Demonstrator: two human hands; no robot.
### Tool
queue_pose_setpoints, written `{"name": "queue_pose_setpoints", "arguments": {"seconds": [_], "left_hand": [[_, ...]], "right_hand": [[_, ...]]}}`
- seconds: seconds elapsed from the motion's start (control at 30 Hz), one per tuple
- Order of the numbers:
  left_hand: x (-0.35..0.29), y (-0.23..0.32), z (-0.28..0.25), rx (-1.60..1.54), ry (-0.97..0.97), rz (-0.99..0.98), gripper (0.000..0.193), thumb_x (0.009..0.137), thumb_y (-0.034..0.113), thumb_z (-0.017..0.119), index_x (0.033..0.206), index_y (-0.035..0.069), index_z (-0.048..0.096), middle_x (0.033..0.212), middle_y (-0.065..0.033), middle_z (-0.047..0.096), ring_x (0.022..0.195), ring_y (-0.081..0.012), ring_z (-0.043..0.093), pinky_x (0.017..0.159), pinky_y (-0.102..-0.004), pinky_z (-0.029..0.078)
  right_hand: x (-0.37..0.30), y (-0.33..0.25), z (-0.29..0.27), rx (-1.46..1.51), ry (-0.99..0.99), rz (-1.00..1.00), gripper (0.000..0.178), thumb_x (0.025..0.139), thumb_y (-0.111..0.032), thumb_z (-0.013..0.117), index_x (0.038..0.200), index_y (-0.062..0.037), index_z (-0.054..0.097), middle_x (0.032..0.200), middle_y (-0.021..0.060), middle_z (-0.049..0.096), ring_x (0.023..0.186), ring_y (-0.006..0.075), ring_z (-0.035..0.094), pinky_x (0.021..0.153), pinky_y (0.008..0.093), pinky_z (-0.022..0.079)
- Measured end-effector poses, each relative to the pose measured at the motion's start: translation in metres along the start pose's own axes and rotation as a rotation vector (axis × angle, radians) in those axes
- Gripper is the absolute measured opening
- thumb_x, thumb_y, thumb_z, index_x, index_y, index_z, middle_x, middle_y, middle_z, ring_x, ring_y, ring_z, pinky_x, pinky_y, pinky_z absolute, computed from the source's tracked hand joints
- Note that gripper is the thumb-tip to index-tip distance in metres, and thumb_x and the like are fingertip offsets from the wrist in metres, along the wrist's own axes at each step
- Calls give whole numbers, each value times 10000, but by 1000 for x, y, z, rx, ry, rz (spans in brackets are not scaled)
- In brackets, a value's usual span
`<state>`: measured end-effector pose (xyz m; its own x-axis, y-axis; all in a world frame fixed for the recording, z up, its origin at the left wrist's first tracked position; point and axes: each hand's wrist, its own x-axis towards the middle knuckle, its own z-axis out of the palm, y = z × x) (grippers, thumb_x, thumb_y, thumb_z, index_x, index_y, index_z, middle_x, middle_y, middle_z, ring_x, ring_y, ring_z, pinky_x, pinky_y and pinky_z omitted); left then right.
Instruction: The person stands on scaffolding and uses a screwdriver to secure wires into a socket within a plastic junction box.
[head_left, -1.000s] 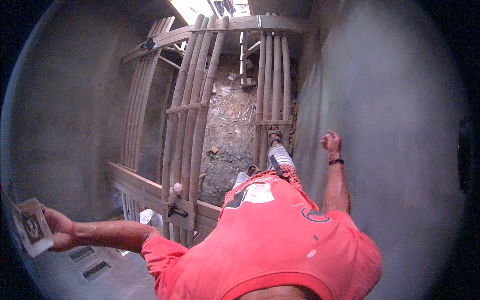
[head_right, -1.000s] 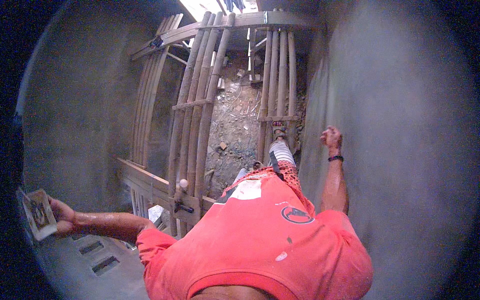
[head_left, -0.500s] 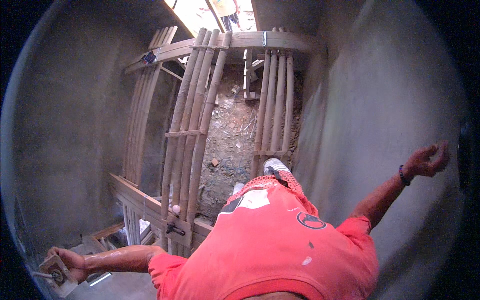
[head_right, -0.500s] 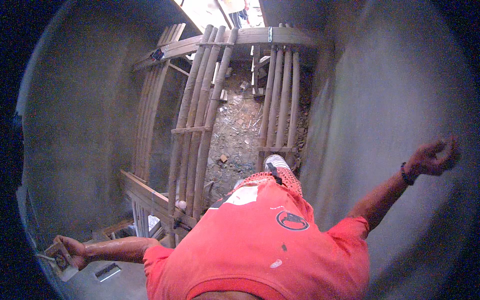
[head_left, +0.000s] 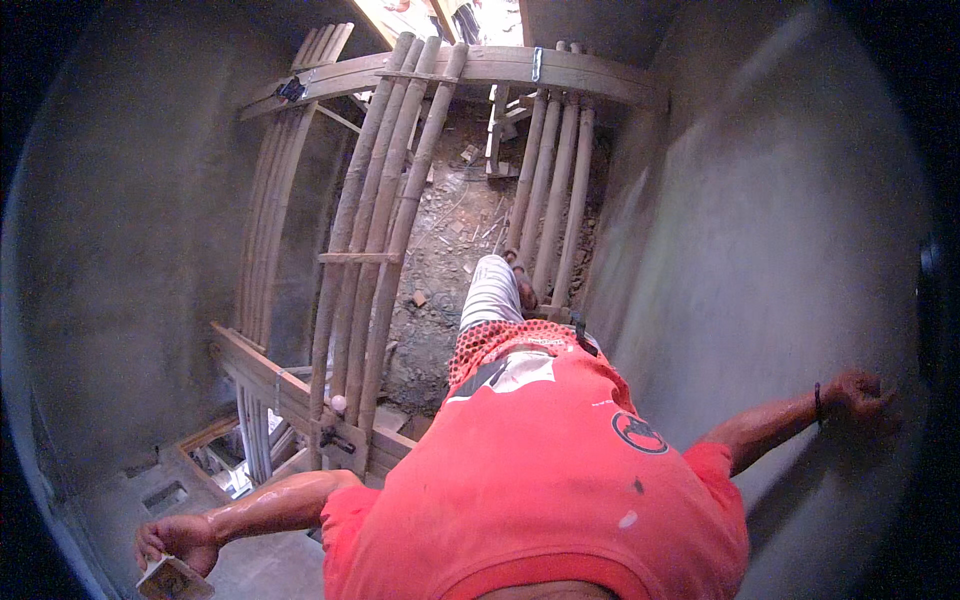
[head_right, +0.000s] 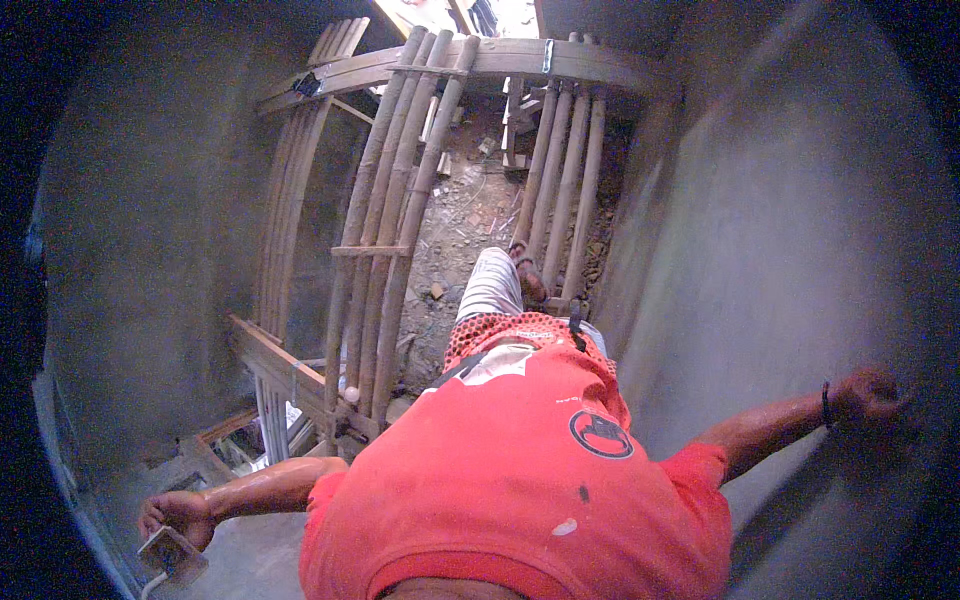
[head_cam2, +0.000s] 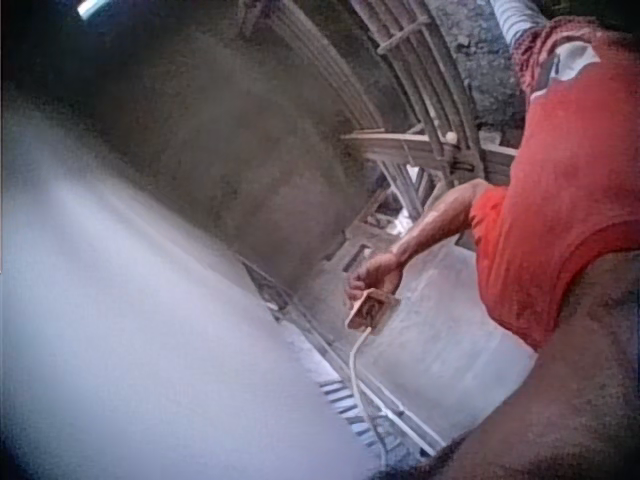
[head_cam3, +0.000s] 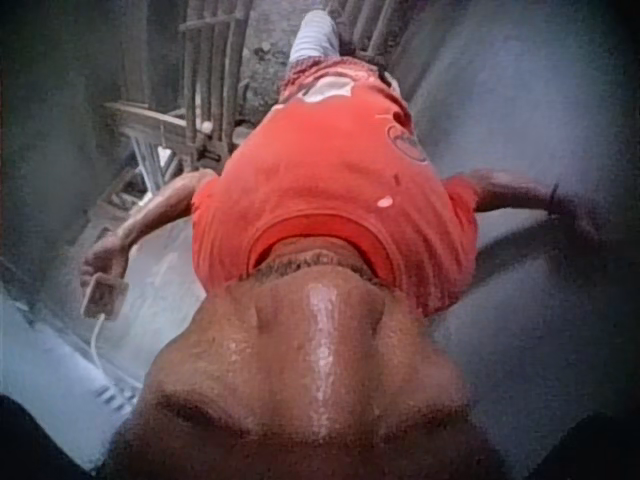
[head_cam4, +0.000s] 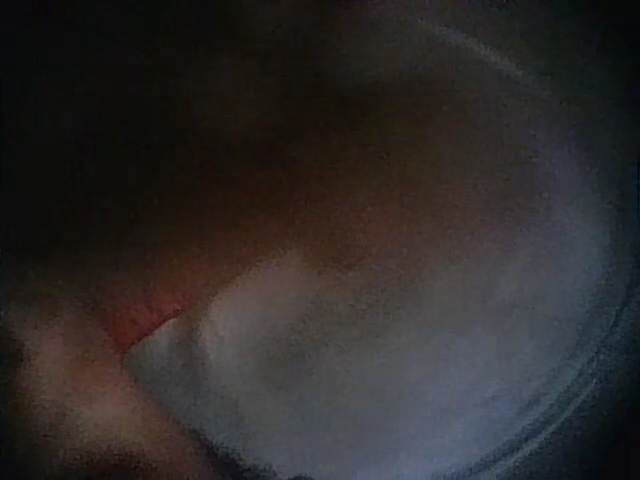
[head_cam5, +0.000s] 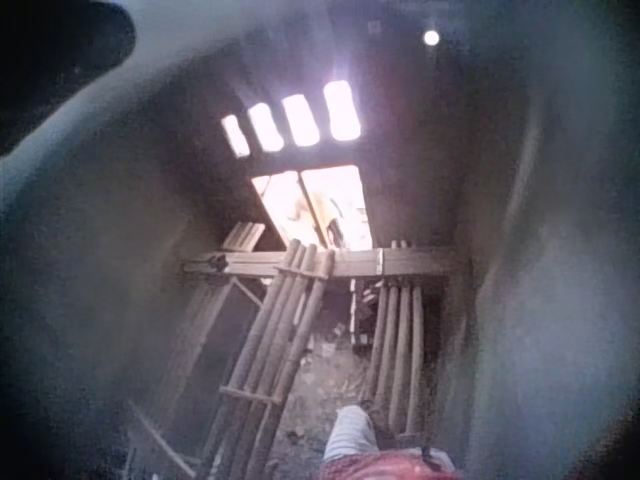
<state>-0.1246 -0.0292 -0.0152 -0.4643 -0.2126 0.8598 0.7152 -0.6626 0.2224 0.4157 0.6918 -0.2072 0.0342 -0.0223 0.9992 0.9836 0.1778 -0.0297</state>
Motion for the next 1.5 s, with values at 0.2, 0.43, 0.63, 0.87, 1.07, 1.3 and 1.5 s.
{"name": "queue_pose_setpoints", "arguments": {"seconds": [0.2,0.43,0.63,0.87,1.07,1.3,1.5], "left_hand": [[19,-51,20,-94,-33,164,343,723,499,574,831,174,578,805,-51,571,733,-188,531,615,-316,394],[16,-105,54,-294,-113,352,699,630,634,588,921,15,445,864,-98,476,670,-190,505,578,-300,402],[-33,-93,78,-225,-41,427,547,623,419,633,935,5,457,966,-128,435,682,-192,495,602,-294,399],[-107,-55,125,159,181,421,314,830,183,494,1131,94,499,1145,-140,448,795,-193,499,670,-303,409],[-149,-33,164,402,448,574,245,851,290,460,1019,140,556,1007,-126,565,814,-229,548,641,-325,401],[-227,-21,194,442,521,864,458,830,457,394,1104,109,512,1066,-181,494,913,-320,486,708,-418,406],[-283,-88,188,508,793,926,698,784,667,323,1110,61,439,985,-153,460,819,-286,442,663,-415,343]], "right_hand": [[30,-120,7,-13,287,120,222,764,-53,517,967,-60,607,1003,144,591,970,316,536,875,470,370],[31,-239,175,452,-351,26,275,856,-214,437,923,-44,643,1052,115,604,1015,274,535,917,413,372],[-60,-381,268,903,-882,-63,284,866,-211,432,894,-24,644,1018,104,617,960,238,561,877,353,402],[-135,-588,297,1281,-1616,-175,301,802,-118,520,1089,-48,574,931,67,621,792,143,594,725,276,485],[-214,-716,310,1612,-1931,-242,267,789,-82,528,1042,-22,589,892,50,618,772,109,582,639,245,500],[-279,-782,357,1467,-2184,-424,257,773,-85,564,1024,-45,597,855,75,615,669,138,592,562,267,512],[-293,-800,477,1290,-2410,-224,258,740,-79,566,995,-55,604,752,54,611,594,112,572,483,247,461]]}}
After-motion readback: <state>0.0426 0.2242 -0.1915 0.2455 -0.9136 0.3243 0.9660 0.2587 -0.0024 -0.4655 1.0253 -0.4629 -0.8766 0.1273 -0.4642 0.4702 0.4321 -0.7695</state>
